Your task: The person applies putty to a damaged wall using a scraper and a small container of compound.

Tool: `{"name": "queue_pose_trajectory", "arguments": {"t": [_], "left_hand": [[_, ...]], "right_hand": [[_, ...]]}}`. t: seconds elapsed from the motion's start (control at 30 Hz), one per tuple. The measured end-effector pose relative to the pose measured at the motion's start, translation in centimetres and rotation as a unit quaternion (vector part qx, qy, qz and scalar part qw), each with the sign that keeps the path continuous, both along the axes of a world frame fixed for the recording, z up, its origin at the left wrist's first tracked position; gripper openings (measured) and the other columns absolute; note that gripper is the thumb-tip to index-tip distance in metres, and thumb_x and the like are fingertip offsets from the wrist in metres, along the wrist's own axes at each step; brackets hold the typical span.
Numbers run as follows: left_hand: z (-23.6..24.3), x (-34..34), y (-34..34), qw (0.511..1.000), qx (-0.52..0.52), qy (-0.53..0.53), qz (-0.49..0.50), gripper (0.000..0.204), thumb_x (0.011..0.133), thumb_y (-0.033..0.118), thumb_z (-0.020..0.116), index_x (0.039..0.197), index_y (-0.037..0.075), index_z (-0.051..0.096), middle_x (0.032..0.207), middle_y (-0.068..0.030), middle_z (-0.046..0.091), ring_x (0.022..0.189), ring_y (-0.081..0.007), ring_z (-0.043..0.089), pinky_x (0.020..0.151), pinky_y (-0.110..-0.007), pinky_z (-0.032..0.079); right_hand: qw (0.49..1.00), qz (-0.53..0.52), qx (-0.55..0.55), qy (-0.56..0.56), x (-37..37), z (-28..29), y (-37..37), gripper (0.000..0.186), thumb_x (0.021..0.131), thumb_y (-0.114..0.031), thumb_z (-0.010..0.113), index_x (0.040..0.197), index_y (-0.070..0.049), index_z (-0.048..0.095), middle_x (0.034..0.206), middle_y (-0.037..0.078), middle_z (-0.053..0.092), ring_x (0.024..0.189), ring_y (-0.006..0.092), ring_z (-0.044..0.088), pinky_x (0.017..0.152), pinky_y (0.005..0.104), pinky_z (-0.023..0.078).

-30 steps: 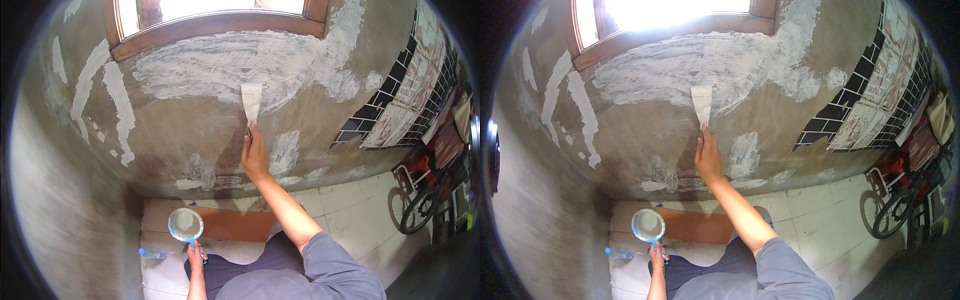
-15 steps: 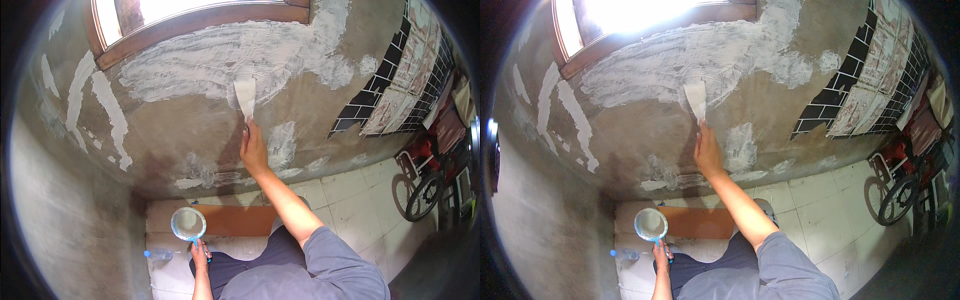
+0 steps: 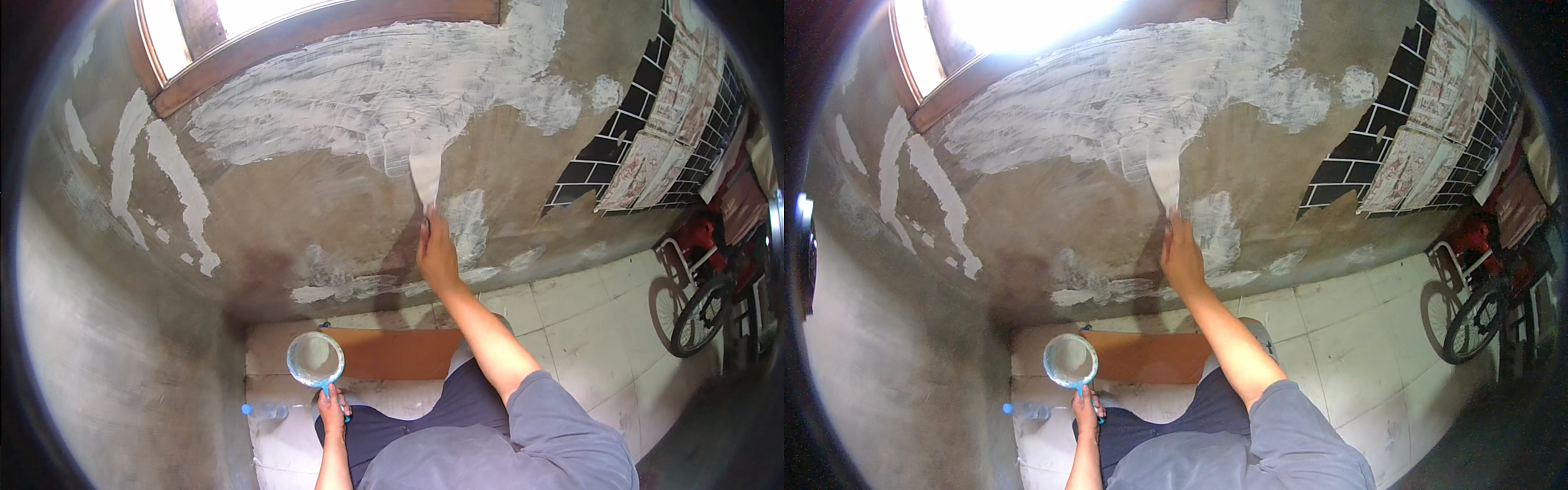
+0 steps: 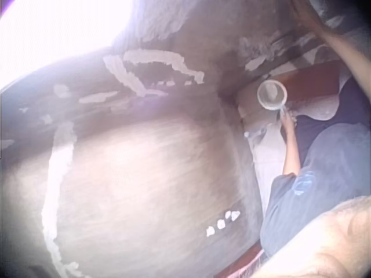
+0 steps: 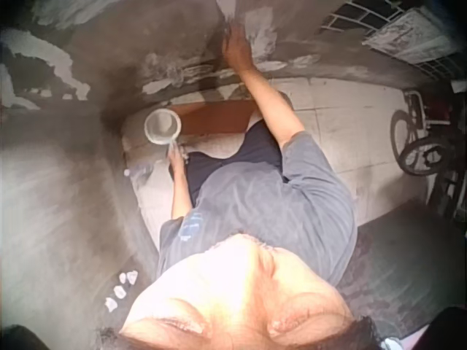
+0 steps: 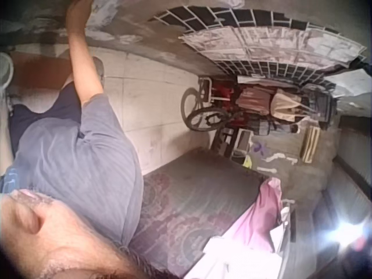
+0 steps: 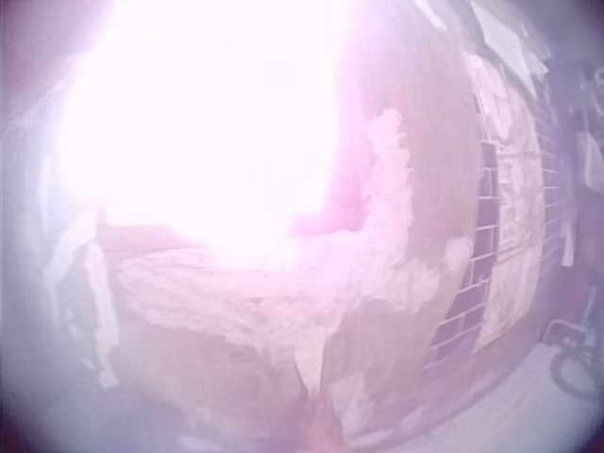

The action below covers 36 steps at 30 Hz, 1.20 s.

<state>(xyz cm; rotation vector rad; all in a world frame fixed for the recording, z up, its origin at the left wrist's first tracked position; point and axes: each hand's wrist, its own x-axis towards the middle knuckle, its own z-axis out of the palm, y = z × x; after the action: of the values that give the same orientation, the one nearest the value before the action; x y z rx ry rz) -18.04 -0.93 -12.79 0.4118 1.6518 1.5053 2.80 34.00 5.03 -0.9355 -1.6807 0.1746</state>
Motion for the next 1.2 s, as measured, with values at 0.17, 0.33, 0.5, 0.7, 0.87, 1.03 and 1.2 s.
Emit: {"name": "queue_pose_trajectory", "arguments": {"t": [0.17, 0.33, 0.5, 0.7, 0.87, 1.03, 1.2], "left_hand": [[-0.3, 0.1, 0.2, 1.000, 0.005, 0.004, 0.006, 0.036, 0.107, 0.042, 0.049, 0.095, 0.008, 0.050, 0.060, -0.0018, 0.047, 0.039, -0.0117, 0.044, 0.037, -0.027, 0.037], [-0.1, 0.1, -0.2, 1.000, 0.004, -0.010, 0.012, 0.037, 0.107, 0.041, 0.050, 0.096, 0.005, 0.051, 0.061, -0.0026, 0.047, 0.040, -0.0116, 0.044, 0.038, -0.026, 0.038], [0.4, 0.6, 0.4, 1.000, 0.001, -0.006, 0.002, 0.038, 0.107, 0.042, 0.049, 0.095, 0.005, 0.050, 0.061, -0.0026, 0.047, 0.041, -0.0115, 0.045, 0.038, -0.026, 0.037], [0.0, 0.3, -0.2, 1.000, -0.005, -0.006, 0.008, 0.038, 0.107, 0.042, 0.050, 0.095, 0.006, 0.050, 0.061, -0.0022, 0.047, 0.040, -0.0111, 0.043, 0.038, -0.026, 0.037], [0.2, 0.4, 0.0, 1.000, -0.019, 0.002, 0.002, 0.035, 0.107, 0.040, 0.049, 0.096, 0.007, 0.050, 0.059, -0.0014, 0.045, 0.039, -0.0109, 0.042, 0.037, -0.026, 0.037], [0.5, 0.9, 0.6, 0.999, -0.026, 0.021, -0.030, 0.035, 0.108, 0.040, 0.047, 0.095, 0.007, 0.049, 0.059, -0.0012, 0.044, 0.039, -0.0108, 0.041, 0.037, -0.026, 0.037], [0.7, 1.0, 0.3, 0.995, -0.032, 0.064, -0.064, 0.037, 0.108, 0.041, 0.047, 0.093, 0.007, 0.049, 0.058, -0.0010, 0.043, 0.038, -0.0105, 0.039, 0.035, -0.026, 0.035]], "right_hand": [[0.999, 0.035, -0.002, 0.028, 1.0, -2.2, -2.6, 0.045, 0.102, -0.008, 0.050, 0.145, 0.002, 0.041, 0.119, 0.028, 0.056, 0.101, 0.0467, 0.060, 0.083, 0.0467, 0.052], [0.993, -0.025, 0.107, 0.050, 1.7, 4.6, 1.0, 0.044, 0.103, -0.008, 0.050, 0.144, 0.005, 0.040, 0.120, 0.029, 0.056, 0.110, 0.0451, 0.058, 0.092, 0.0461, 0.049], [0.999, 0.024, -0.038, 0.009, 1.9, -2.3, -1.7, 0.045, 0.103, -0.008, 0.051, 0.144, 0.005, 0.039, 0.123, 0.030, 0.055, 0.113, 0.0461, 0.057, 0.094, 0.0461, 0.049], [0.995, 0.017, 0.033, 0.094, 1.4, 0.5, -2.8, 0.043, 0.103, -0.006, 0.048, 0.144, 0.005, 0.040, 0.127, 0.030, 0.054, 0.117, 0.0463, 0.056, 0.099, 0.0457, 0.048], [0.996, 0.008, -0.008, 0.088, 1.0, 2.8, -1.0, 0.042, 0.104, -0.010, 0.048, 0.143, 0.004, 0.041, 0.131, 0.030, 0.054, 0.120, 0.0472, 0.054, 0.102, 0.0474, 0.045], [0.991, 0.087, -0.098, 0.041, 0.6, -5.3, -6.3, 0.044, 0.104, -0.015, 0.049, 0.144, 0.003, 0.041, 0.140, 0.029, 0.050, 0.126, 0.0442, 0.054, 0.105, 0.0459, 0.045], [0.965, 0.137, -0.158, 0.158, 1.2, -5.0, -12.4, 0.049, 0.104, -0.020, 0.053, 0.146, 0.001, 0.036, 0.134, 0.031, 0.054, 0.123, 0.0459, 0.056, 0.101, 0.0468, 0.047]]}}
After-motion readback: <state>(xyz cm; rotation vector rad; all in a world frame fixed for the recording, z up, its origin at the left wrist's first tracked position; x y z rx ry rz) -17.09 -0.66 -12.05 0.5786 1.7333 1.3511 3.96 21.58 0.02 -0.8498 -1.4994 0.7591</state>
